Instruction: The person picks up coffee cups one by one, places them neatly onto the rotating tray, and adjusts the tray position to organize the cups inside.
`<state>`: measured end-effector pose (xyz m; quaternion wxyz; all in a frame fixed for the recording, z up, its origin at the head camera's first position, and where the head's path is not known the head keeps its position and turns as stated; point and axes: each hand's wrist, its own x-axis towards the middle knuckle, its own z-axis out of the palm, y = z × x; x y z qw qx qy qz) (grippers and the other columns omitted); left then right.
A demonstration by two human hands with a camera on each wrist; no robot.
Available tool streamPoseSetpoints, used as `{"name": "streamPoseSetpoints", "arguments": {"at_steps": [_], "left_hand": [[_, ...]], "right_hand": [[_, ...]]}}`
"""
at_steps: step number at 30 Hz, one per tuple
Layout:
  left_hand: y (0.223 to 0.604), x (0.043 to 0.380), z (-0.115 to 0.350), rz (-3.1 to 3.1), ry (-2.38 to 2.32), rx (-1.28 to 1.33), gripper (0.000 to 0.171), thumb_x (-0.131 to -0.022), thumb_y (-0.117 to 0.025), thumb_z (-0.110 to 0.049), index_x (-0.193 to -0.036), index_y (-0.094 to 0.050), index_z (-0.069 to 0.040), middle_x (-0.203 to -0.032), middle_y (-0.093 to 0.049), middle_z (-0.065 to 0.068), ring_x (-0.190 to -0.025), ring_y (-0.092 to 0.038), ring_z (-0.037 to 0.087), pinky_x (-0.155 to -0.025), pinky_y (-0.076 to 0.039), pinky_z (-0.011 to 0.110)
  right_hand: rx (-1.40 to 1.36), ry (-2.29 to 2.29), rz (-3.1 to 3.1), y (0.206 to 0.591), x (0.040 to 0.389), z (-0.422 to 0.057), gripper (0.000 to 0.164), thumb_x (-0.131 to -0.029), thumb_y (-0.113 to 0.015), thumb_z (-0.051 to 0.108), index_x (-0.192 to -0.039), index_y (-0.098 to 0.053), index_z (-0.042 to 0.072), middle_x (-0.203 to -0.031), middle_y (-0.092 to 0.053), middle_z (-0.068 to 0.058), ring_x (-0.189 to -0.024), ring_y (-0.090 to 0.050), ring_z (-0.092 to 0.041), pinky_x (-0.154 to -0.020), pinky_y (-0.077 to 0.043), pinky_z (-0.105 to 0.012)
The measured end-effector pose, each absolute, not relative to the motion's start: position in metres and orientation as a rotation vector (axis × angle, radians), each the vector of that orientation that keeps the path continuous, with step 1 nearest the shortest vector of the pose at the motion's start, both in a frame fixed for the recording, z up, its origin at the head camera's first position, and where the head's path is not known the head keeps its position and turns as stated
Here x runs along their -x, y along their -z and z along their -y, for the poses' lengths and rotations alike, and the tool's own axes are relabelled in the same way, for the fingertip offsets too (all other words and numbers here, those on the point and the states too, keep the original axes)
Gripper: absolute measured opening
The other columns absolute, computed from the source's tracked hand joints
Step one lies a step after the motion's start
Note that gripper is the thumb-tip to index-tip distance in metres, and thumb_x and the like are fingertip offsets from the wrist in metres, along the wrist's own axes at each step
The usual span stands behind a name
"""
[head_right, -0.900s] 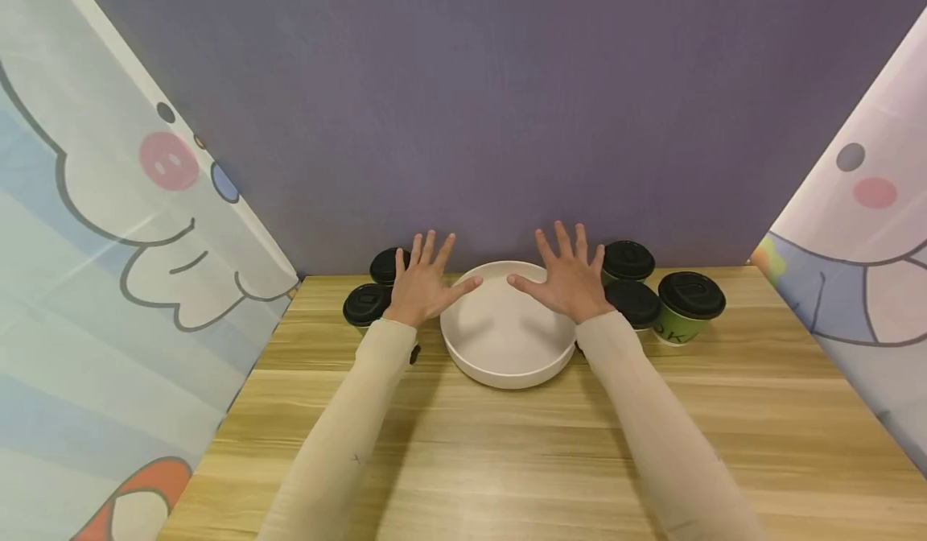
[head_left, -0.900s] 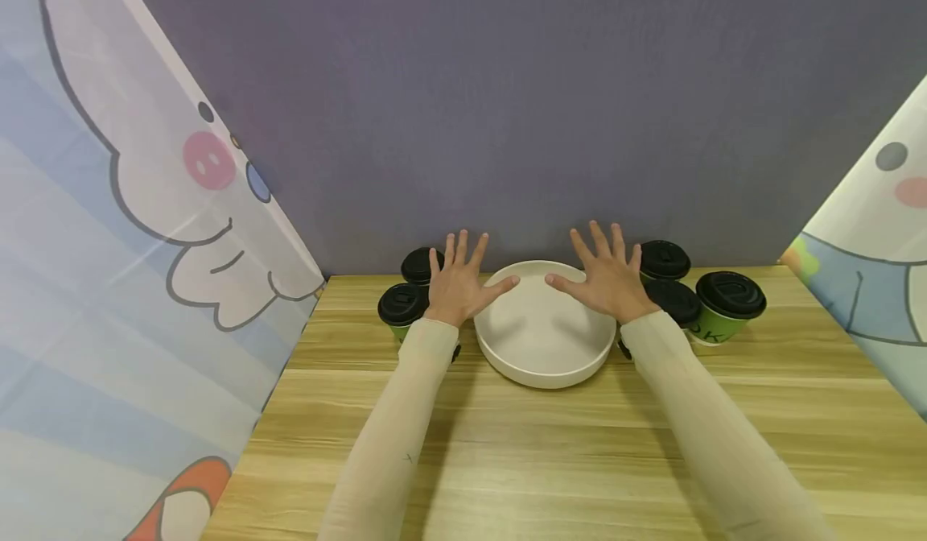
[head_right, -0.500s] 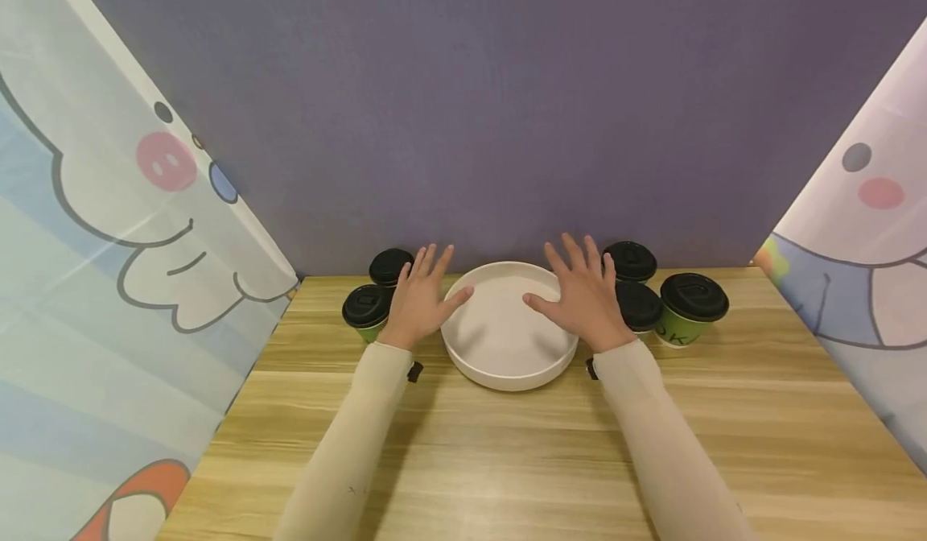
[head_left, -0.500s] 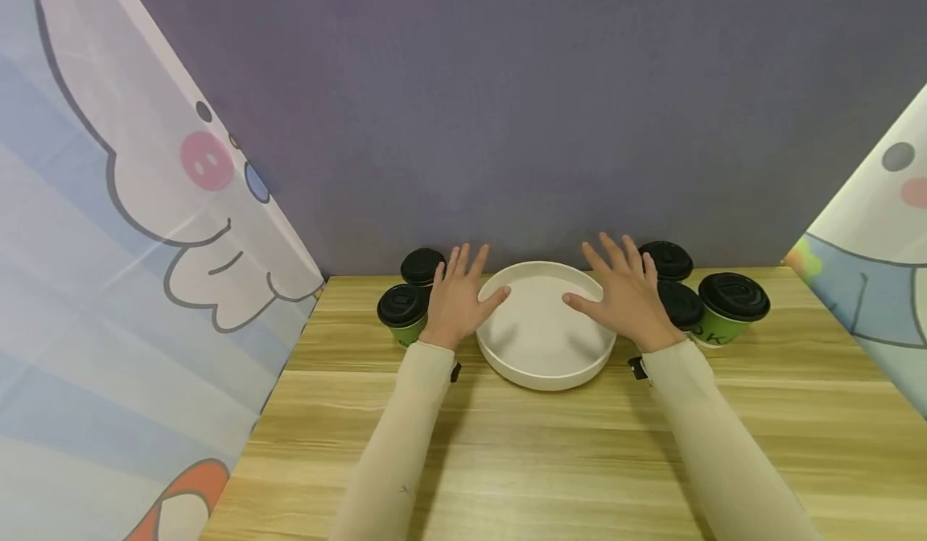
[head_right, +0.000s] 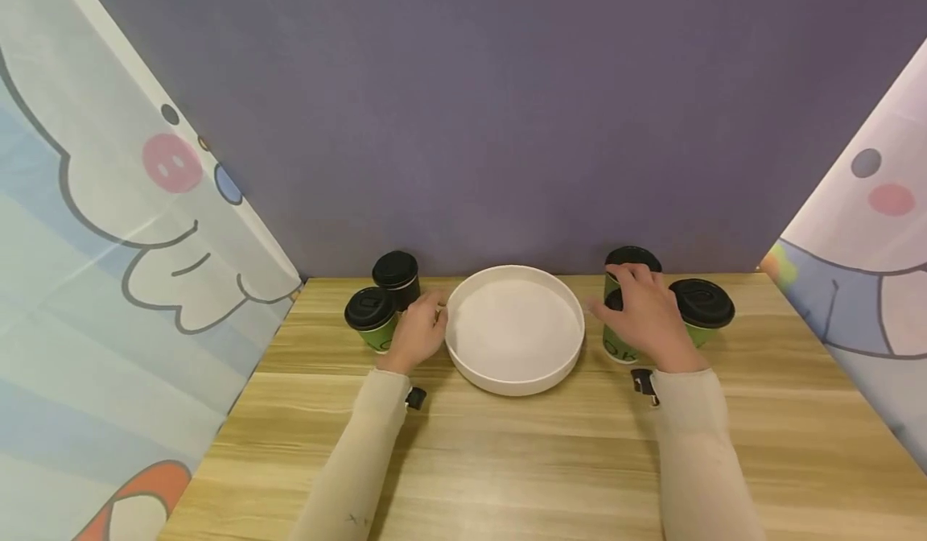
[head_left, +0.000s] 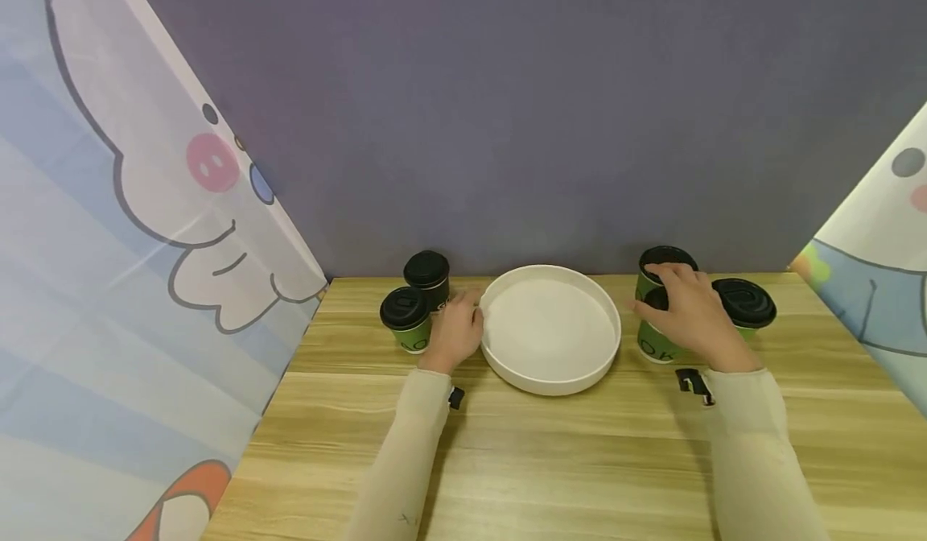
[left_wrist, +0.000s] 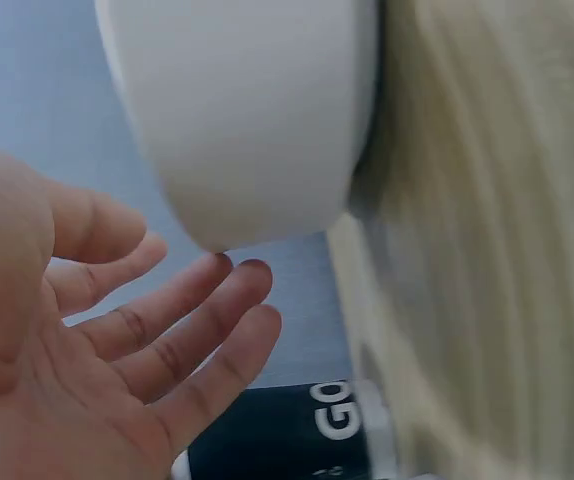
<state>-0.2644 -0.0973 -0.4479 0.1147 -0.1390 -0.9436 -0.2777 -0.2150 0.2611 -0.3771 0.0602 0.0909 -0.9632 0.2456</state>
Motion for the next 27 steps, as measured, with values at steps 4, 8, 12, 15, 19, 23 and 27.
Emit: {"name": "streamPoseSetpoints", "arguments": {"at_steps": [4, 8, 12, 15, 19, 23, 27], "left_hand": [[0.456, 0.263, 0.099, 2.773, 0.85, 0.407, 0.039, -0.103, -0.055, -0.006, -0.141, -0.059, -0.005, -0.135, -0.066, 0.014, -0.119, -0.066, 0.033, -0.099, -0.054, 0.049], [0.463, 0.259, 0.104, 2.808, 0.892, 0.362, 0.039, -0.104, -0.054, -0.009, -0.143, -0.057, -0.007, -0.131, -0.068, 0.015, -0.115, -0.068, 0.032, -0.095, -0.055, 0.048], [0.467, 0.256, 0.107, 2.856, 0.934, 0.339, 0.041, -0.107, -0.052, -0.015, -0.147, -0.054, -0.011, -0.129, -0.069, 0.014, -0.113, -0.069, 0.031, -0.093, -0.056, 0.049], [0.467, 0.256, 0.109, 2.882, 0.933, 0.349, 0.042, -0.108, -0.049, -0.018, -0.15, -0.05, -0.014, -0.127, -0.07, 0.014, -0.114, -0.069, 0.033, -0.096, -0.054, 0.051], [0.467, 0.256, 0.111, 2.909, 0.953, 0.364, 0.043, -0.11, -0.047, -0.02, -0.153, -0.045, -0.017, -0.114, -0.074, 0.014, -0.108, -0.069, 0.034, -0.095, -0.053, 0.052], [0.465, 0.256, 0.112, 2.938, 0.999, 0.358, 0.044, -0.11, -0.045, -0.022, -0.154, -0.042, -0.021, -0.104, -0.073, 0.011, -0.095, -0.068, 0.03, -0.089, -0.052, 0.049], [0.466, 0.256, 0.112, 2.959, 1.006, 0.366, 0.045, -0.111, -0.042, -0.024, -0.155, -0.04, -0.022, -0.103, -0.073, 0.011, -0.092, -0.067, 0.03, -0.089, -0.051, 0.049]], "right_hand": [[-0.287, -0.724, 3.031, 0.373, 0.211, -0.268, 0.084, -0.098, -0.067, 0.043, -0.158, -0.029, -0.003, -0.156, -0.026, -0.039, -0.139, -0.019, -0.067, -0.103, -0.021, -0.081], [-0.296, -0.699, 3.116, 0.37, 0.209, -0.272, 0.092, -0.096, -0.069, 0.044, -0.161, -0.022, -0.002, -0.16, -0.019, -0.039, -0.14, -0.014, -0.068, -0.102, -0.021, -0.083], [-0.277, -0.686, 3.161, 0.371, 0.207, -0.276, 0.095, -0.094, -0.071, 0.039, -0.161, -0.018, -0.002, -0.16, -0.016, -0.041, -0.139, -0.014, -0.069, -0.1, -0.026, -0.083], [-0.265, -0.692, 3.183, 0.371, 0.205, -0.279, 0.097, -0.093, -0.073, 0.035, -0.162, -0.016, -0.002, -0.16, -0.013, -0.041, -0.138, -0.014, -0.069, -0.099, -0.027, -0.083], [-0.256, -0.68, 3.198, 0.371, 0.205, -0.281, 0.099, -0.091, -0.076, 0.03, -0.162, -0.015, -0.002, -0.159, -0.014, -0.043, -0.138, -0.013, -0.069, -0.099, -0.025, -0.083], [-0.265, -0.644, 3.213, 0.373, 0.206, -0.283, 0.099, -0.09, -0.076, 0.025, -0.161, -0.014, -0.004, -0.156, -0.015, -0.045, -0.136, -0.014, -0.069, -0.1, -0.023, -0.083], [-0.274, -0.641, 3.228, 0.374, 0.208, -0.285, 0.098, -0.092, -0.074, 0.023, -0.162, -0.01, -0.004, -0.157, -0.014, -0.045, -0.137, -0.014, -0.069, -0.102, -0.024, -0.082]]}}
